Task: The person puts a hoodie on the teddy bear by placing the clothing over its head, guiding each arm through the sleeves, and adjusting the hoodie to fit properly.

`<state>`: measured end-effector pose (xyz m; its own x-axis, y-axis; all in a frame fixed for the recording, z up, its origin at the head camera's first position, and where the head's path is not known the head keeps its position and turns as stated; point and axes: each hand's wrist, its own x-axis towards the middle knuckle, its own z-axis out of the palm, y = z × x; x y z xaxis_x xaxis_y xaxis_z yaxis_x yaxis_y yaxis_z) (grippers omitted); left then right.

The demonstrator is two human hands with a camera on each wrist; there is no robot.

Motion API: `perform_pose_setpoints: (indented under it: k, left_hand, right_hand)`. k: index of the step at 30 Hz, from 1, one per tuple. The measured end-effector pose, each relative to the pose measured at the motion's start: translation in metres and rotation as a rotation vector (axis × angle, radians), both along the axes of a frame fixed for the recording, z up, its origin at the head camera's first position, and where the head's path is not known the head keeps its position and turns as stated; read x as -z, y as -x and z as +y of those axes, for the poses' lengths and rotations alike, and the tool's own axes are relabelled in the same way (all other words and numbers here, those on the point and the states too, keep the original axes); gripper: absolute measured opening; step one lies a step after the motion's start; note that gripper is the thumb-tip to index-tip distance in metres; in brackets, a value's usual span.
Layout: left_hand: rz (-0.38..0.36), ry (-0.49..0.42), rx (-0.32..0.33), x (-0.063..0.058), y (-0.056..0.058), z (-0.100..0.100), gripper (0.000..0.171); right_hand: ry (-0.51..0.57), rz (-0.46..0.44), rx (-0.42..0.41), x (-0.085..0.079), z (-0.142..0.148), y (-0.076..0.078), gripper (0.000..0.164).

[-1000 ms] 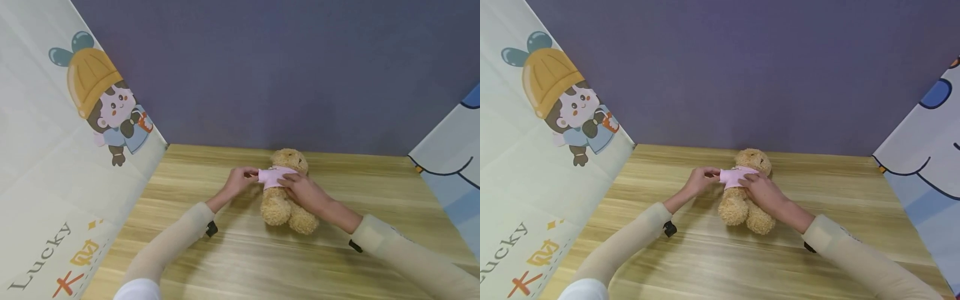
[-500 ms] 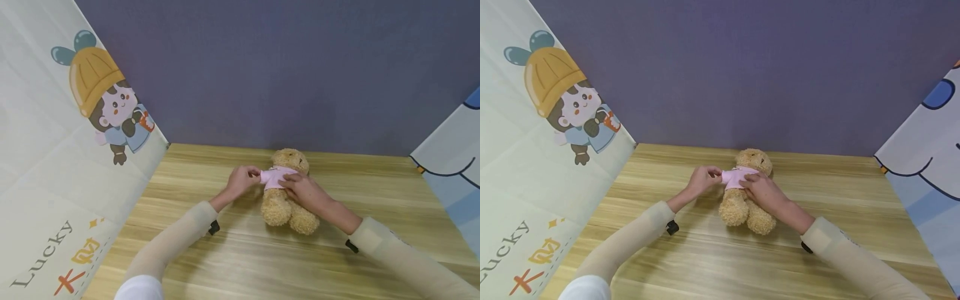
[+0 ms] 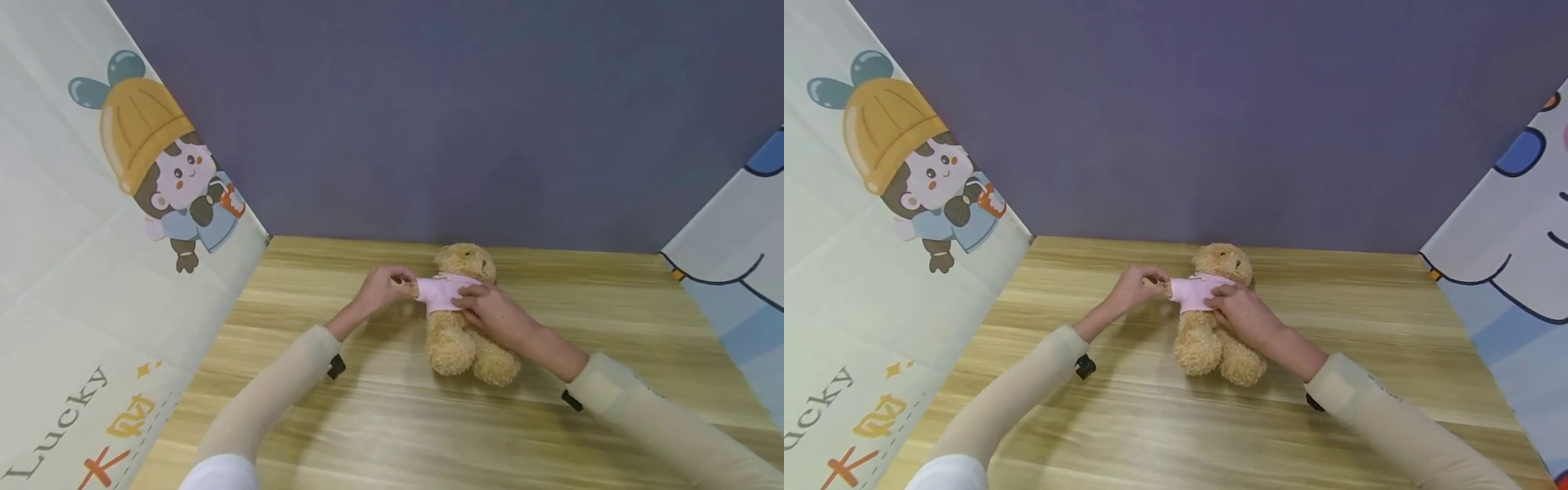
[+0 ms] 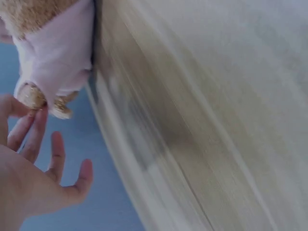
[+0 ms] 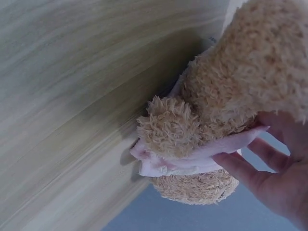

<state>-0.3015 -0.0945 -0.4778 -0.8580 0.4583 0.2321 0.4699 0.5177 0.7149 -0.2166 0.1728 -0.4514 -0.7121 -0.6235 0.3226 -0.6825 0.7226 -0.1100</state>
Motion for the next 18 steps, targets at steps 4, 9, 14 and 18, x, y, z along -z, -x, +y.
perform_pose_setpoints:
  k: [4, 9, 14, 18]
  left_hand:
    - [0.006, 0.113, -0.02, -0.002, -0.013, 0.001, 0.03]
    - [0.213, 0.228, -0.075, 0.001, -0.016, 0.008, 0.02]
    - [0.35, 0.271, -0.08, 0.003, -0.007, 0.005, 0.013]
    - [0.259, 0.191, -0.077, 0.007, 0.004, 0.005, 0.012]
  right_hand:
    - [0.009, -0.001, 0.016, 0.001, -0.004, 0.0, 0.028]
    - [0.001, -0.004, 0.026, 0.001, -0.006, 0.001, 0.028]
    - [0.001, -0.047, 0.022, -0.001, -0.008, -0.001, 0.026]
    - [-0.02, -0.067, 0.007, -0.003, -0.007, -0.002, 0.023]
